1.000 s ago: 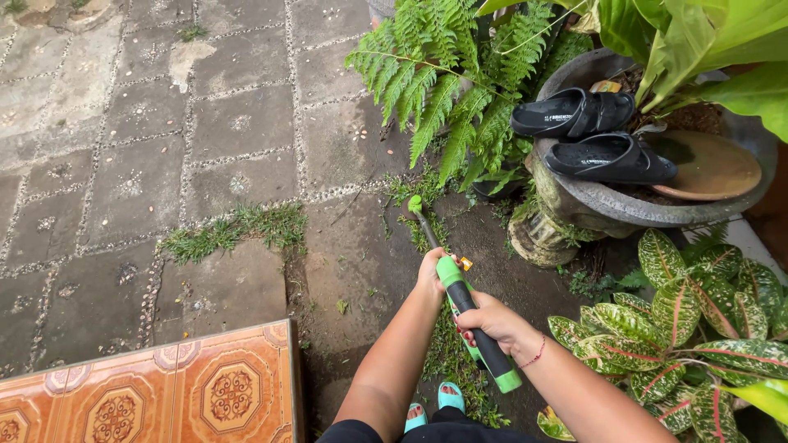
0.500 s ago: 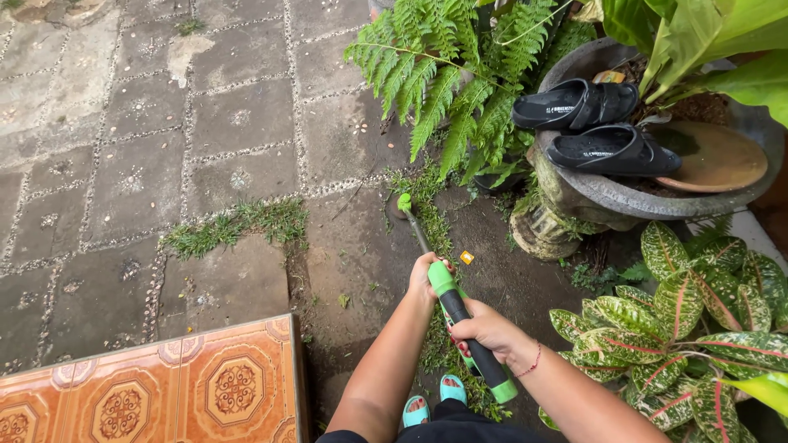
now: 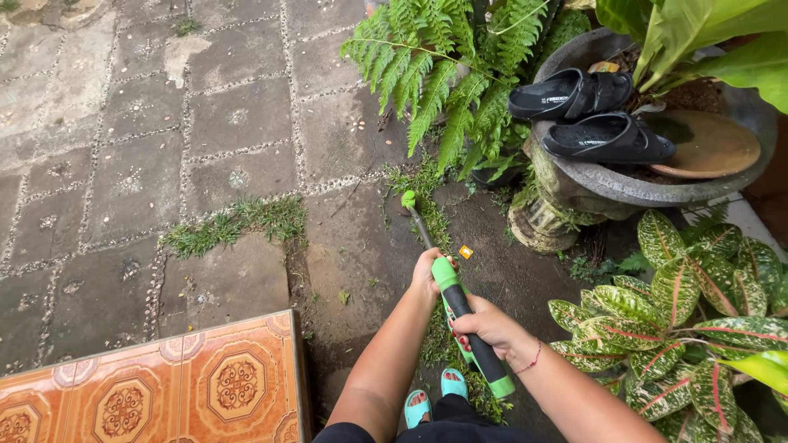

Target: Removing weeds from between stone pavers using a long-handled weeding tool

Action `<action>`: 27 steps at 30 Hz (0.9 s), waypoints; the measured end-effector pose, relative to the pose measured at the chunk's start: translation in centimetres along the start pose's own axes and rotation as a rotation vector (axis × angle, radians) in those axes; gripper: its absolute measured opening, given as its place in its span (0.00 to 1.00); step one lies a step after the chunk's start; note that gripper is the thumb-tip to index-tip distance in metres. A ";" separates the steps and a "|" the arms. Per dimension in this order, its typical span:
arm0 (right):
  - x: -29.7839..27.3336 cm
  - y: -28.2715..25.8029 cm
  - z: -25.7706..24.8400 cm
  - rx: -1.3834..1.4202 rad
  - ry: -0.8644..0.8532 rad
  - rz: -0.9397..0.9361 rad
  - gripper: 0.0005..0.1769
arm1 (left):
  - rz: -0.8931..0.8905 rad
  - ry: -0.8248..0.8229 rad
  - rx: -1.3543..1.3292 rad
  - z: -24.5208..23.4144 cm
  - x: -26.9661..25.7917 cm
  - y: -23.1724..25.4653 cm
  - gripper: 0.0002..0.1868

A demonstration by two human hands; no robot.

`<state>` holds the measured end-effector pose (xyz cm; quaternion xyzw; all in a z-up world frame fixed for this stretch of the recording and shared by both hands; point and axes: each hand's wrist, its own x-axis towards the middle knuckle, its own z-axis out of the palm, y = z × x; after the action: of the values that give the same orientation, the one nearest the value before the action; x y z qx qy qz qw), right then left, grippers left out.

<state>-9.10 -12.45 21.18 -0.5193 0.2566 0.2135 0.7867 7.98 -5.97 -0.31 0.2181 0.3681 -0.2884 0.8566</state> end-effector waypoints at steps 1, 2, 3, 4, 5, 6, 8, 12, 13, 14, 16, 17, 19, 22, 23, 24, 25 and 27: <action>-0.1 0.1 -0.2 0.001 0.002 0.000 0.24 | -0.002 0.000 0.001 0.0 0.1 -0.3 0.10; -0.1 0.2 -0.4 0.003 0.003 0.004 0.23 | -0.008 0.006 0.013 0.0 0.3 -0.7 0.10; -0.2 0.1 -0.7 0.004 0.003 0.006 0.23 | -0.012 0.011 0.024 0.1 0.5 -0.9 0.09; -0.1 0.2 -1.1 0.004 0.005 0.004 0.23 | -0.013 0.009 0.025 0.3 0.8 -1.1 0.09; 0.0 0.4 -1.4 0.003 0.007 0.003 0.23 | -0.017 -0.001 0.026 0.3 1.0 -1.3 0.10; 0.2 0.5 -1.8 0.001 0.008 0.003 0.23 | -0.022 -0.012 0.028 0.4 1.3 -1.5 0.10; 0.5 0.8 -2.4 -0.001 0.009 0.000 0.23 | -0.024 -0.011 0.028 0.7 1.1 -1.8 0.10; 0.5 0.5 -3.1 0.006 0.015 -0.004 0.23 | -0.037 -0.015 0.015 1.3 1.2 -2.2 0.10; 0.4 0.3 -3.1 0.007 0.015 -0.004 0.23 | -0.037 -0.015 0.016 1.4 1.3 -2.3 0.10; 0.4 0.1 -3.2 0.006 0.015 -0.007 0.24 | -0.040 -0.014 0.016 1.5 1.3 -2.4 0.10; 0.1 -0.2 -3.3 0.006 0.018 -0.011 0.24 | -0.045 -0.015 0.019 1.8 1.5 -2.8 0.10; -0.1 -0.4 -3.4 0.013 0.016 -0.014 0.24 | -0.053 -0.013 0.014 2.0 1.7 -3.0 0.09; -0.3 -0.9 -3.6 0.018 0.015 -0.019 0.24 | -0.061 -0.013 0.009 2.2 1.9 -3.2 0.09; -0.3 -1.0 -3.7 0.017 0.002 -0.020 0.25 | -0.050 -0.006 0.033 2.2 1.5 -3.0 0.09; -0.1 -0.9 -3.8 0.016 -0.001 -0.019 0.25 | -0.039 0.000 0.029 2.1 1.4 -2.9 0.09; 0.1 -0.8 -3.9 0.015 -0.003 -0.017 0.25 | -0.027 0.005 0.026 2.1 1.3 -2.7 0.09; 0.3 -0.7 -3.9 0.015 -0.005 -0.017 0.25 | -0.026 0.006 0.026 2.1 1.1 -2.5 0.09; 0.7 -0.6 -3.9 0.009 -0.026 -0.013 0.25 | 0.005 -0.004 0.035 2.1 0.7 -2.1 0.09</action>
<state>-8.97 -16.26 19.86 -0.5146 0.2440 0.2139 0.7937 8.02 -8.98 0.12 0.2335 0.3608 -0.2929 0.8541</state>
